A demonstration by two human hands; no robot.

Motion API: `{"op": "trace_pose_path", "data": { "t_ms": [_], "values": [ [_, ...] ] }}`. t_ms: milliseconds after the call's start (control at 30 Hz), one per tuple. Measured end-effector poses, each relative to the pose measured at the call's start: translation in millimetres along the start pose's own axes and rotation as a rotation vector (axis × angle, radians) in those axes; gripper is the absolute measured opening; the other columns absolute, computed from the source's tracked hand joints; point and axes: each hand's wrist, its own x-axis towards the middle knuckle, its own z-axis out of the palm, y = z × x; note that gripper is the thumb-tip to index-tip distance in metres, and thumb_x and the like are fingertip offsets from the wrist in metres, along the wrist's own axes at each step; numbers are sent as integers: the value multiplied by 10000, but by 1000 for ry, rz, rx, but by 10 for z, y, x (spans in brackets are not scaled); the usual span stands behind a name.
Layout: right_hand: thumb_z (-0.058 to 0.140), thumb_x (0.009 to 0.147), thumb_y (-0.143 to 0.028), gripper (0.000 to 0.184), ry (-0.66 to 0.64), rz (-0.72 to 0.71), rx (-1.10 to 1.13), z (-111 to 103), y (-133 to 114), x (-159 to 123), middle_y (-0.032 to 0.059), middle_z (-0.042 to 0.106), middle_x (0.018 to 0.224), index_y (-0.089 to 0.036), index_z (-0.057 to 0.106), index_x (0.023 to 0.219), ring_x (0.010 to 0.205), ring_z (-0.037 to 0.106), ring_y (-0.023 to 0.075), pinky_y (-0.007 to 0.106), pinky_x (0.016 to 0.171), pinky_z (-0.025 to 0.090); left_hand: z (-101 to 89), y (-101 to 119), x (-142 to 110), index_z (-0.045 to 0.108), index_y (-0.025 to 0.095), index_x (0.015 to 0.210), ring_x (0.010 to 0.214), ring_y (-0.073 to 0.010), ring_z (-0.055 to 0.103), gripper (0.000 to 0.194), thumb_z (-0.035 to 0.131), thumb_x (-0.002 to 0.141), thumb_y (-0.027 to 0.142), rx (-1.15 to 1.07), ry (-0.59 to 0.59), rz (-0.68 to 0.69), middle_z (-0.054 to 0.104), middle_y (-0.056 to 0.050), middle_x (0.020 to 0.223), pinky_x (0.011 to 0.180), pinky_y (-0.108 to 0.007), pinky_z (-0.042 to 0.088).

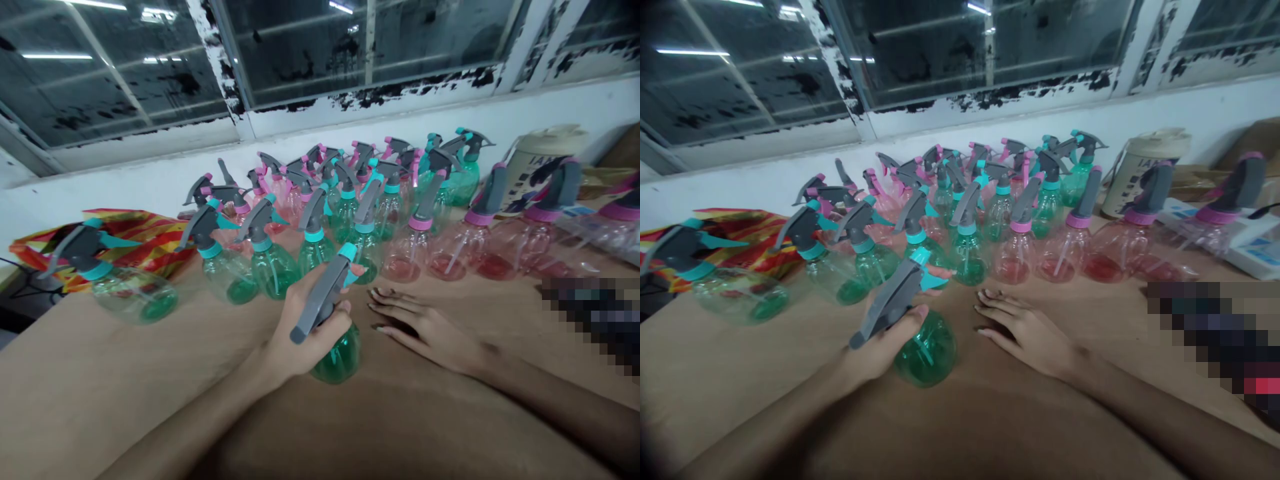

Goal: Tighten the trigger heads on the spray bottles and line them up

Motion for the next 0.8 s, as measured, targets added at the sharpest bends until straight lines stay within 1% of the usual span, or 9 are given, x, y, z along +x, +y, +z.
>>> {"op": "trace_pose_path", "data": {
  "t_ms": [100,267,367,467,567,800],
  "values": [
    [462,938,-385,429,0,-1,11,10,12,-3,34,502,1401,-228,501,1336,1315,422,219,444,1097,365,7,1,-1,622,231,1022,549,-123,529,298,482,766,171,-18,-18,9,618,-10,823,573,-263,489],
    [466,937,-386,433,7,4,32,16,18,0,37,499,1403,-232,496,1340,1316,420,223,459,1096,363,15,-54,-4,608,239,1052,526,-117,501,310,486,771,183,-49,-32,24,603,-7,802,536,-254,477],
    [461,939,-386,434,6,5,40,17,20,4,43,495,1405,-225,497,1340,1314,423,226,464,1097,360,16,-60,-7,605,236,1063,521,-116,498,324,482,769,176,-51,-31,9,597,-7,774,541,-249,477],
    [459,939,-390,433,-2,4,39,14,23,5,46,499,1403,-215,506,1333,1317,420,222,452,1099,359,14,-60,-10,605,229,1062,541,-114,513,325,480,770,164,-50,-37,-5,601,-13,807,554,-244,481],
    [465,936,-391,430,-1,9,50,9,22,5,42,507,1396,-225,509,1330,1314,424,218,446,1094,366,13,-82,-8,597,228,1058,563,-118,527,311,484,773,177,-63,-44,10,604,-20,848,552,-246,479],
    [462,937,-398,432,-15,12,50,7,21,3,44,502,1401,-213,516,1324,1319,417,217,445,1105,350,-2,-117,24,595,233,991,596,-143,556,275,494,739,191,-80,-63,21,606,-13,814,572,-278,480]
  ]
}}
